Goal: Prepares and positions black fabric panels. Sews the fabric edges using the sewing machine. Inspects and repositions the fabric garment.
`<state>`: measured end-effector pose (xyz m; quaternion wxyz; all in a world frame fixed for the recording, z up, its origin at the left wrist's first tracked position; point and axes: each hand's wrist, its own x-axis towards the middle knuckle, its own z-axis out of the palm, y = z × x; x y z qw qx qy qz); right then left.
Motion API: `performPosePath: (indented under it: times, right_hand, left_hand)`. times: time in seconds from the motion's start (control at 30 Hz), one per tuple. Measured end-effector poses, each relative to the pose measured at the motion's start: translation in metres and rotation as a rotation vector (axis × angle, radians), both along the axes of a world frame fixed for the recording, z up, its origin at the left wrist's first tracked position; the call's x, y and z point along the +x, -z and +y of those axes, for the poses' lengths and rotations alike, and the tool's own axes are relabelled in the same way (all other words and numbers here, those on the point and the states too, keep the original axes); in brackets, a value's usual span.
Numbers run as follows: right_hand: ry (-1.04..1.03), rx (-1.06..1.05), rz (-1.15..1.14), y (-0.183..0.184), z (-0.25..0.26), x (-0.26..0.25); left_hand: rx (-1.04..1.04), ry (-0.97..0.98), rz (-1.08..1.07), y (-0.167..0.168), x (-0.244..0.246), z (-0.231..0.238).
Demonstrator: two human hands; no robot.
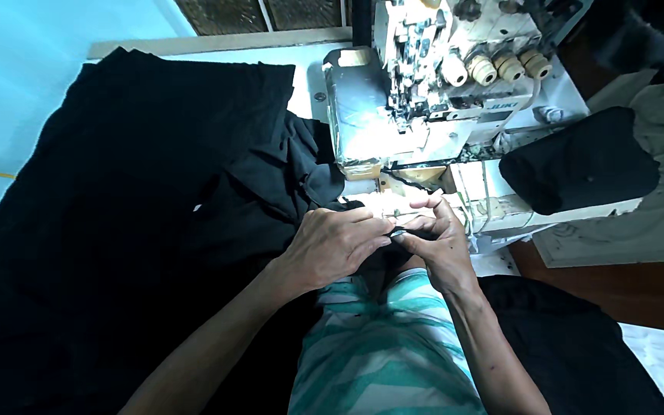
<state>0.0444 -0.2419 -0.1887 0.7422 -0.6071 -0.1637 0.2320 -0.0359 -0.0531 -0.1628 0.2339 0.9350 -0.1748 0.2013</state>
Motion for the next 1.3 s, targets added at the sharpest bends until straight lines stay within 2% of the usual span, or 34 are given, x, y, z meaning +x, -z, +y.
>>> performPosePath:
  times: [0.37, 0.57, 0.87, 1.0, 1.07, 1.17, 1.23, 1.3]
  right_hand:
    - [-0.066, 0.004, 0.014, 0.001, 0.003, -0.004]
    - [-0.096, -0.058, 0.017, -0.003, 0.004, -0.010]
    - [-0.122, -0.012, -0.019, -0.002, 0.002, -0.011]
    - [-0.158, -0.044, -0.098, 0.002, -0.002, -0.006]
    - [-0.234, -0.149, -0.281, 0.013, -0.012, 0.001]
    - [-0.393, -0.481, -0.519, 0.033, -0.037, 0.002]
    - [-0.474, -0.668, -0.533, 0.045, -0.051, -0.003]
    - [-0.529, -0.793, -0.460, 0.050, -0.062, -0.008]
  left_hand:
    - [-0.049, -0.028, 0.078, 0.000, -0.009, 0.006]
    - [-0.058, 0.040, 0.085, -0.004, -0.007, -0.001]
    - [-0.075, 0.101, -0.027, 0.003, -0.012, -0.002]
    - [-0.191, 0.045, -0.006, 0.005, -0.012, -0.001]
    - [-0.359, -0.022, 0.041, 0.001, -0.008, 0.003]
    - [-0.552, -0.141, 0.141, -0.011, 0.008, -0.001]
    - [-0.578, -0.205, 0.271, -0.011, 0.023, -0.012]
    - [-0.577, -0.171, 0.439, -0.007, 0.044, -0.031]
